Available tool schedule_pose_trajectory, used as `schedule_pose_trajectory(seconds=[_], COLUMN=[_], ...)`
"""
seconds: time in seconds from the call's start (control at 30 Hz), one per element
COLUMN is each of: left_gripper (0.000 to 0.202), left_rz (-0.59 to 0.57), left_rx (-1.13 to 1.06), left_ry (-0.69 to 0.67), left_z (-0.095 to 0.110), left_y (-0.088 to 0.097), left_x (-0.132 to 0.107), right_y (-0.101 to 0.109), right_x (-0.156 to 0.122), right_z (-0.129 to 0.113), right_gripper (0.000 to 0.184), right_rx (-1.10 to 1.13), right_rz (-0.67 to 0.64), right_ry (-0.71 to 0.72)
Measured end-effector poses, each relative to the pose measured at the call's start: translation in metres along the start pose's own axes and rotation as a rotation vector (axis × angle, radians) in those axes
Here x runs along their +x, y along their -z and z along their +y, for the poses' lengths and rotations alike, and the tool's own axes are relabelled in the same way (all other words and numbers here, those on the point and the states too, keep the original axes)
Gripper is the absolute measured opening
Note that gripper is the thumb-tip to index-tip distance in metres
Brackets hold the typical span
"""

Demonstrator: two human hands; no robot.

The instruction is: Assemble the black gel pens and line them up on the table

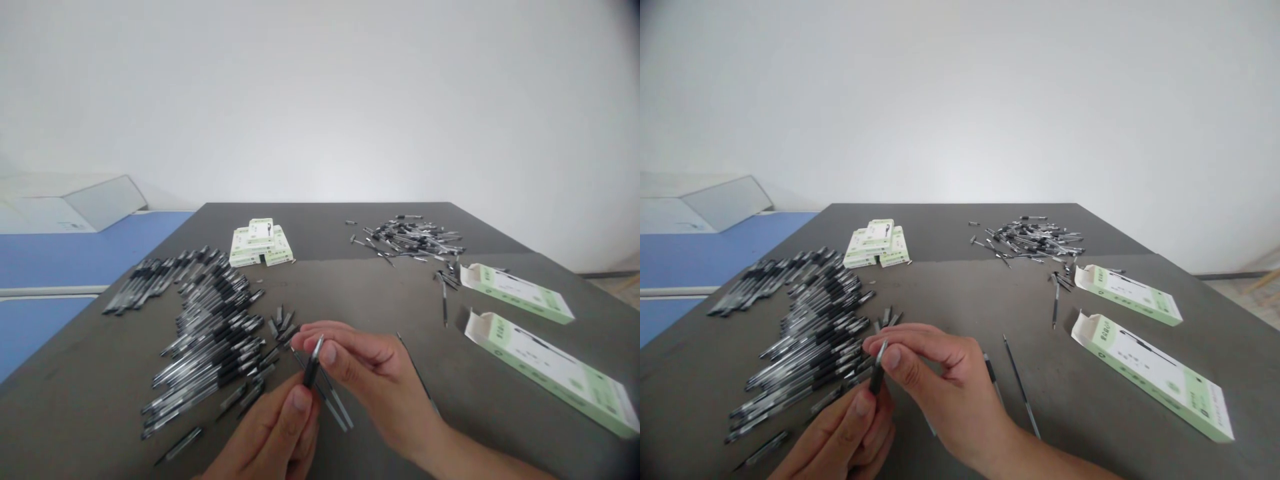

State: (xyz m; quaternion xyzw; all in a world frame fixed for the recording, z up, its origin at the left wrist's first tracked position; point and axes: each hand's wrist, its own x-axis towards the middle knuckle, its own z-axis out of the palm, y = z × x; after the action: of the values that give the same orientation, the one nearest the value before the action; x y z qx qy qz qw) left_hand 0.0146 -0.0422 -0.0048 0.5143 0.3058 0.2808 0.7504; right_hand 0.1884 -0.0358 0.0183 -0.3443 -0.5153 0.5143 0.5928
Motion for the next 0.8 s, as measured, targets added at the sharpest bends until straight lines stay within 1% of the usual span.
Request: schedule_pose_trajectory(seconds=[0.07,0.1,0.17,0.23,0.3,0.47,0.53,0.63,0.7,0.8], left_gripper=[0.059,0.059,0.059,0.06,0.06,0.061,0.06,0.06,0.061,0.06], left_rz=[-0.043,-0.07,-0.117,-0.136,-0.113,-0.031,-0.031,-0.055,-0.063,-0.059], left_rx=[-0.034,-0.054,-0.078,-0.085,-0.084,-0.048,-0.06,-0.081,-0.096,-0.095], left_ry=[-0.032,-0.038,-0.022,0.003,0.004,-0.045,-0.056,-0.047,-0.024,-0.028], left_z=[-0.003,-0.004,-0.003,-0.002,-0.003,-0.012,-0.014,-0.012,-0.01,-0.011], left_y=[0.003,0.003,0.004,0.005,0.005,0.008,0.009,0.007,0.006,0.006], left_x=[0.003,0.004,0.004,0.004,0.005,0.011,0.012,0.009,0.007,0.008], right_y=[0.0,0.0,0.001,0.002,0.002,0.003,0.003,0.002,0.002,0.002], right_x=[-0.001,-0.002,-0.002,-0.002,0.0,0.0,-0.001,-0.002,-0.002,-0.001], right_z=[0.001,0.001,0.0,-0.002,-0.003,0.0,0.002,0.002,0.0,-0.002], right_gripper=[0.013,0.014,0.018,0.02,0.019,0.015,0.014,0.015,0.017,0.017], right_rx=[0.02,0.038,0.071,0.072,0.04,-0.017,0.008,0.061,0.059,0.014], right_rz=[0.02,0.008,-0.051,-0.093,-0.087,-0.002,0.015,-0.024,-0.052,-0.031], right_ry=[-0.035,-0.06,-0.097,-0.1,-0.082,-0.078,-0.108,-0.144,-0.132,-0.099])
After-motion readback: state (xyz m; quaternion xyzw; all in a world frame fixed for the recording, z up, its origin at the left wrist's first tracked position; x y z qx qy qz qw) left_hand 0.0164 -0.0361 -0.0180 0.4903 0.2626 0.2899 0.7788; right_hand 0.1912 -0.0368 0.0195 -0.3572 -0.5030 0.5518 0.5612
